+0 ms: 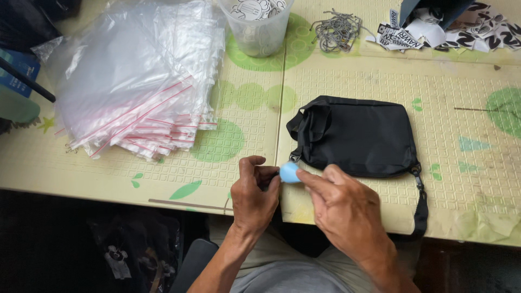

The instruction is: The person cleans the surface of a black bag with a small brush, attaches a tag to the zipper by hand, and then places the bag into a plastic sleeve.

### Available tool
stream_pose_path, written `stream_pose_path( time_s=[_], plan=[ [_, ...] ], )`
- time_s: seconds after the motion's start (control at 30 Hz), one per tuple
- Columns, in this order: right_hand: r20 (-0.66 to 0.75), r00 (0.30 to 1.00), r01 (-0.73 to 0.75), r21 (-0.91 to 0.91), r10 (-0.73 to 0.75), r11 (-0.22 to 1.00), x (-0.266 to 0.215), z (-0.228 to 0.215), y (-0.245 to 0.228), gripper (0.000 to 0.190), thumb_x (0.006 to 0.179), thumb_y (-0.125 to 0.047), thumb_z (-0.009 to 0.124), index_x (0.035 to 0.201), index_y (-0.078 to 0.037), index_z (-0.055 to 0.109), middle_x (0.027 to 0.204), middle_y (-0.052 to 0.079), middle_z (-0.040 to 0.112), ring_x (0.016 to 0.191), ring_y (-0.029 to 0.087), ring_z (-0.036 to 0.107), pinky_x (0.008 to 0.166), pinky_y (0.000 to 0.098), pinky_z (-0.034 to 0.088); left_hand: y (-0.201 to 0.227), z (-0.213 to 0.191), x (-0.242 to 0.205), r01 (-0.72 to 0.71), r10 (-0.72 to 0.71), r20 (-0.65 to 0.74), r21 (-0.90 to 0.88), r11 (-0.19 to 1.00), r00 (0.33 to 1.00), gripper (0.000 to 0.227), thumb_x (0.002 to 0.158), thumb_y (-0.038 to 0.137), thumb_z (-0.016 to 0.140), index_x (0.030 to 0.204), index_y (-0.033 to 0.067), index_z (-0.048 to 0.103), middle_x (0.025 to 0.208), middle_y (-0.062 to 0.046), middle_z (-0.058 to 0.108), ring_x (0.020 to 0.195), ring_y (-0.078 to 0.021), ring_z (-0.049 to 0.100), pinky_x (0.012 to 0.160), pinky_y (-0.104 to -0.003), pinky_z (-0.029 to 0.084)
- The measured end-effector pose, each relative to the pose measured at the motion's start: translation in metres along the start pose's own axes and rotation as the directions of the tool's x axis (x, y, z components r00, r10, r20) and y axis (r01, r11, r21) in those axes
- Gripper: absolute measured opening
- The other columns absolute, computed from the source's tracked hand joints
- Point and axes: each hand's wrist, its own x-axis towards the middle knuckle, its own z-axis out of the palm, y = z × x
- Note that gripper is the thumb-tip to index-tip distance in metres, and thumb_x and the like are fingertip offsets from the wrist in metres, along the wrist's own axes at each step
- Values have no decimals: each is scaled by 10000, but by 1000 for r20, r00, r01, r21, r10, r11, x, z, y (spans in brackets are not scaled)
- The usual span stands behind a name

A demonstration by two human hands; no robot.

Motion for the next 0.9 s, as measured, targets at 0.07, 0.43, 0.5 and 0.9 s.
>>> stream_pose_path(
  time_s=[0.07, 0.43, 0.5, 0.9],
  plan=[
    [-40, 999, -21, 34, 22, 999, 0, 19, 2, 300, 939, -180, 682, 1214, -250, 780, 718, -13, 523, 604, 207, 588, 525, 379, 467, 0, -2, 3, 19, -18, 7, -35, 999, 1000, 379, 807, 63, 732, 1108, 90, 503, 923, -60, 812, 791, -149, 807, 727, -252, 632],
    [-179, 978, 122, 65, -109, 990, -9, 31, -3, 374, 910, -53, 707, 1233, -234, 760, 767, -8, 530, 629, 226, 563, 573, 377, 448, 12, -22, 10, 162, -137, 159, -154, 975, 978, 321, 831, 45, 644, 1117, 95, 507, 1028, -147, 810, 882, -152, 811, 828, -231, 645],
    [-88, 994, 59, 10, -58, 998, -9, 25, -3, 372, 920, -84, 676, 1243, -250, 758, 725, -19, 504, 609, 210, 575, 518, 376, 438, 13, -23, 10, 135, -114, 169, -123, 983, 979, 335, 825, 56, 657, 1121, 100, 505, 1041, -134, 811, 929, -174, 812, 875, -254, 646],
    [-71, 986, -146, 42, 148, 988, -37, 22, 17, 380, 939, -154, 683, 1304, -251, 725, 768, -12, 552, 666, 237, 619, 597, 408, 502, 1, -11, 4, -221, 217, 62, 59, 974, 974, 222, 808, 105, 754, 1023, 55, 743, 1122, -112, 724, 973, -206, 738, 730, -286, 608]
  ],
)
